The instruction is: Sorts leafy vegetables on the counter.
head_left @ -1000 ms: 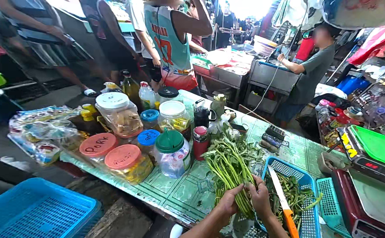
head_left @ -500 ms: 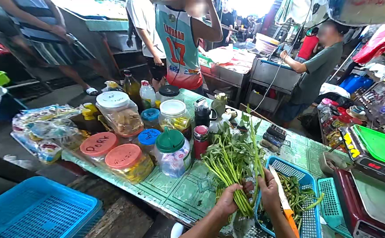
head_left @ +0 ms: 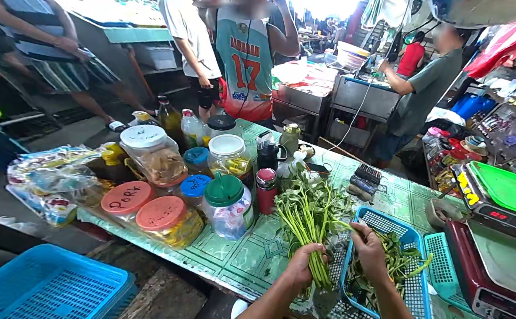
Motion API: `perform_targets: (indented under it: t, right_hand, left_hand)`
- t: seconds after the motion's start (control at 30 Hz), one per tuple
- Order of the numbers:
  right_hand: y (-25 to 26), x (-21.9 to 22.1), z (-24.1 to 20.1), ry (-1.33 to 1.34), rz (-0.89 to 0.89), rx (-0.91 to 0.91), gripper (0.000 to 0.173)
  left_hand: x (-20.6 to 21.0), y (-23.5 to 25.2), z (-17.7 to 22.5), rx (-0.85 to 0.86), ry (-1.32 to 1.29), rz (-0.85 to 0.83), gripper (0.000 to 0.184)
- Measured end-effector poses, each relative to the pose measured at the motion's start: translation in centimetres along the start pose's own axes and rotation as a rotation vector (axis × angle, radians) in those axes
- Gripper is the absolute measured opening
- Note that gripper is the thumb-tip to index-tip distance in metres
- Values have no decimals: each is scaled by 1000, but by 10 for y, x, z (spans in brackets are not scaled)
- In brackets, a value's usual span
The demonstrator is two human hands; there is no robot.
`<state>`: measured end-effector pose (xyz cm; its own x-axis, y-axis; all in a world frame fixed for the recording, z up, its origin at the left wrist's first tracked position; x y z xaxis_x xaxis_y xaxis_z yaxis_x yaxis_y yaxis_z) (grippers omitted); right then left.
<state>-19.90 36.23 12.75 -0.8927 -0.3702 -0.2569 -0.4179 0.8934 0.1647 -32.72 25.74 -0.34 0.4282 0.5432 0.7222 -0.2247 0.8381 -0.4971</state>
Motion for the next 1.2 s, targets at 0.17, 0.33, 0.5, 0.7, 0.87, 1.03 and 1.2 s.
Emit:
perform_targets:
  t: [0.17, 0.33, 0.5, 0.7, 0.87, 1.03, 1.2]
  right_hand:
    - [24, -84, -40, -81, 152, -55, 32]
    - [17, -132, -77, 156, 418, -245, 33]
    - [7, -82, -81, 101, 350, -366, 35]
    - [-26, 44, -18, -122, 18, -344, 34]
    - [-49, 87, 28, -311, -73, -302, 25]
    - [-51, 74, -4, -332, 17, -361, 20]
    - [-53, 53, -23, -54, 164, -423, 18]
  left_hand:
    - [-6, -10, 30, 49, 12, -85, 18]
    - [-20, -13, 61, 179, 12, 60, 17]
    - [-14, -4, 39, 137, 12, 62, 26]
    - [-12, 0, 1, 65, 6, 23, 35]
    - [-30, -4, -11, 63, 68, 96, 47]
    - [-30, -5, -14, 57, 57, 19, 51]
    - [-32, 0, -15, 25, -8, -80, 29]
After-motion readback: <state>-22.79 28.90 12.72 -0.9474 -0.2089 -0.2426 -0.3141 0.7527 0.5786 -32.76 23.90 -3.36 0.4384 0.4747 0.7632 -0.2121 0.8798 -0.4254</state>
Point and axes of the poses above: each hand's wrist, its own y-axis towards the middle knuckle, its own x-axis out of the palm, z = x × y, the point moved 10 cm from there along y, towards the middle knuckle, and after that the axes turned 2 degrees about z, right-handed, at the moved point
